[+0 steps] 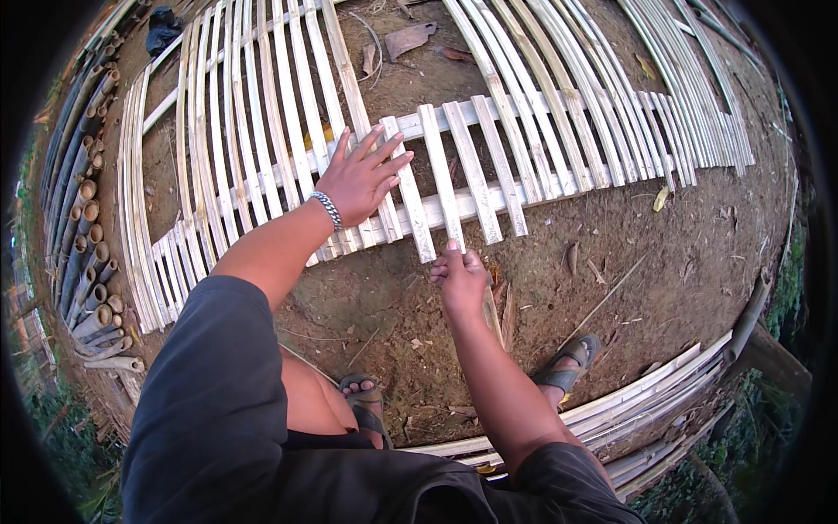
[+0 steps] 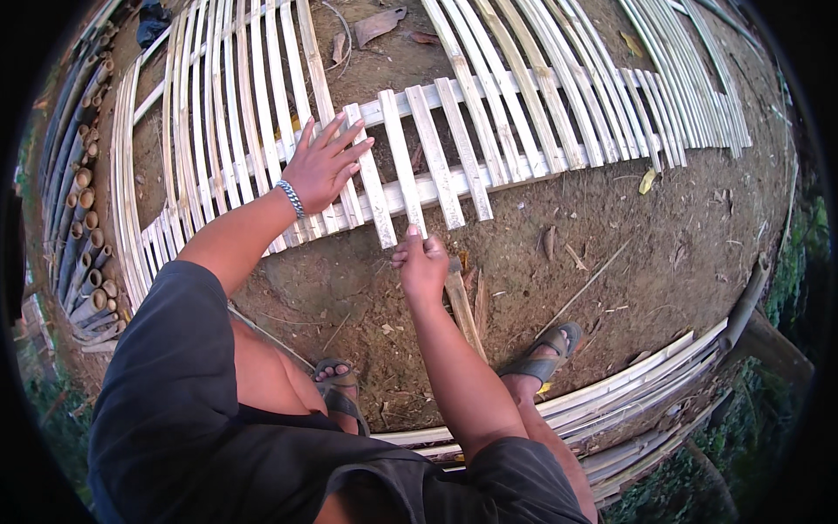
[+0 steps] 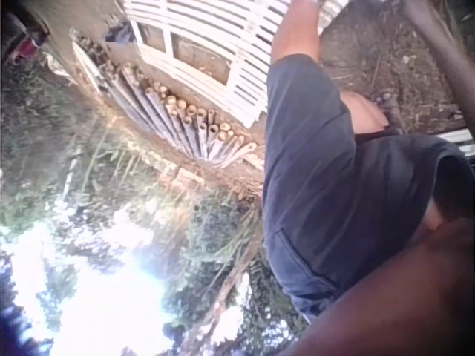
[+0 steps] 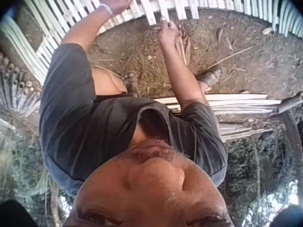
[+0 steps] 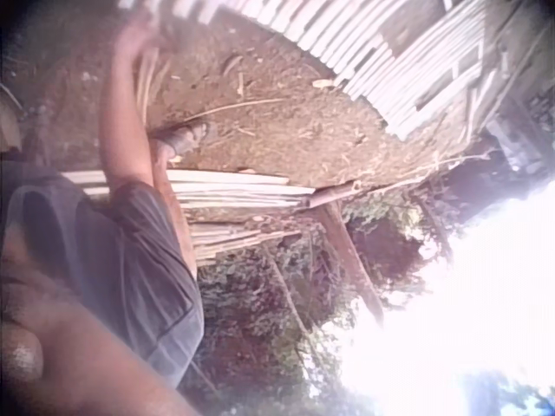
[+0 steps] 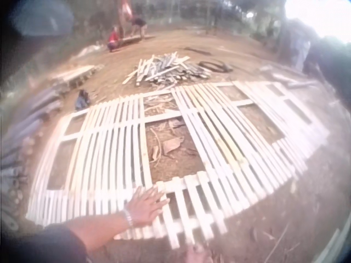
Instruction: The person hammers bamboo slats into a rectangular frame on the ground using a small axe. They adjust the alignment of the slats by hand before striking them.
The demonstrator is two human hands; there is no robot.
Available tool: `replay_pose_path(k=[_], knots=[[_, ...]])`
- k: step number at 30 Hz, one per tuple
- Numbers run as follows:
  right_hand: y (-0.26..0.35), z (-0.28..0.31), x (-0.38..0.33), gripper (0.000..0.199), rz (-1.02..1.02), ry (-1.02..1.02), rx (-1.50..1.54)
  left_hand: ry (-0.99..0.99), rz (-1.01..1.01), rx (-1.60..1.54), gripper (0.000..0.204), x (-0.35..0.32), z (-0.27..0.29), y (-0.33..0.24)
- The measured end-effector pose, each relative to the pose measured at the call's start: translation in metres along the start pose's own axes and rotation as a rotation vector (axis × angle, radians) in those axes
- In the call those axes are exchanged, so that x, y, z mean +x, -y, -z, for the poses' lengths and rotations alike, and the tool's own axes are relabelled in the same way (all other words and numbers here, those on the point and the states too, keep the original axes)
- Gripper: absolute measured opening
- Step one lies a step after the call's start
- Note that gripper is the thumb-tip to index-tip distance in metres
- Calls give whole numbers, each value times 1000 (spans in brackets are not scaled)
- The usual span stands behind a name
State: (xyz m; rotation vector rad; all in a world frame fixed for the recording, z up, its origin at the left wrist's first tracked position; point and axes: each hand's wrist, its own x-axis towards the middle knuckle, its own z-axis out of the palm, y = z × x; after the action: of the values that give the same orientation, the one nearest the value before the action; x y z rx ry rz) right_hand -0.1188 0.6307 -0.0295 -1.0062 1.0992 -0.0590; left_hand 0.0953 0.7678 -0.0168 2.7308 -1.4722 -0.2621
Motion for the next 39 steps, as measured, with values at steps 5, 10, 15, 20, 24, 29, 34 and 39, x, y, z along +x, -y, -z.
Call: replay_pose_path(k=[5, 10, 15, 20, 24, 29, 34, 39], knots=[[2, 11, 5, 30, -52, 113, 42, 29, -28, 13, 49, 0, 2, 0], [-2, 17, 11, 29, -3, 189, -6, 10, -51, 2, 49, 1, 1, 0], [3, 22, 15, 27, 2, 219, 22, 3, -42, 21, 49, -2, 1, 2], [10, 22, 13, 25, -30, 190, 6, -12, -43, 12, 49, -3, -1, 2], [16, 18, 8, 26, -42, 164, -5, 7, -36, 39, 50, -3, 1, 1], [16, 9, 2, 27, -62, 127, -43, 96, -132, 155, 55, 5, 5, -7], [18, 13, 5, 27, -64, 168, -18, 24, -187, -99, 61, -4, 1, -38], [17, 18, 10, 27, -69, 182, -26, -10, -207, -118, 61, -2, -1, -35]])
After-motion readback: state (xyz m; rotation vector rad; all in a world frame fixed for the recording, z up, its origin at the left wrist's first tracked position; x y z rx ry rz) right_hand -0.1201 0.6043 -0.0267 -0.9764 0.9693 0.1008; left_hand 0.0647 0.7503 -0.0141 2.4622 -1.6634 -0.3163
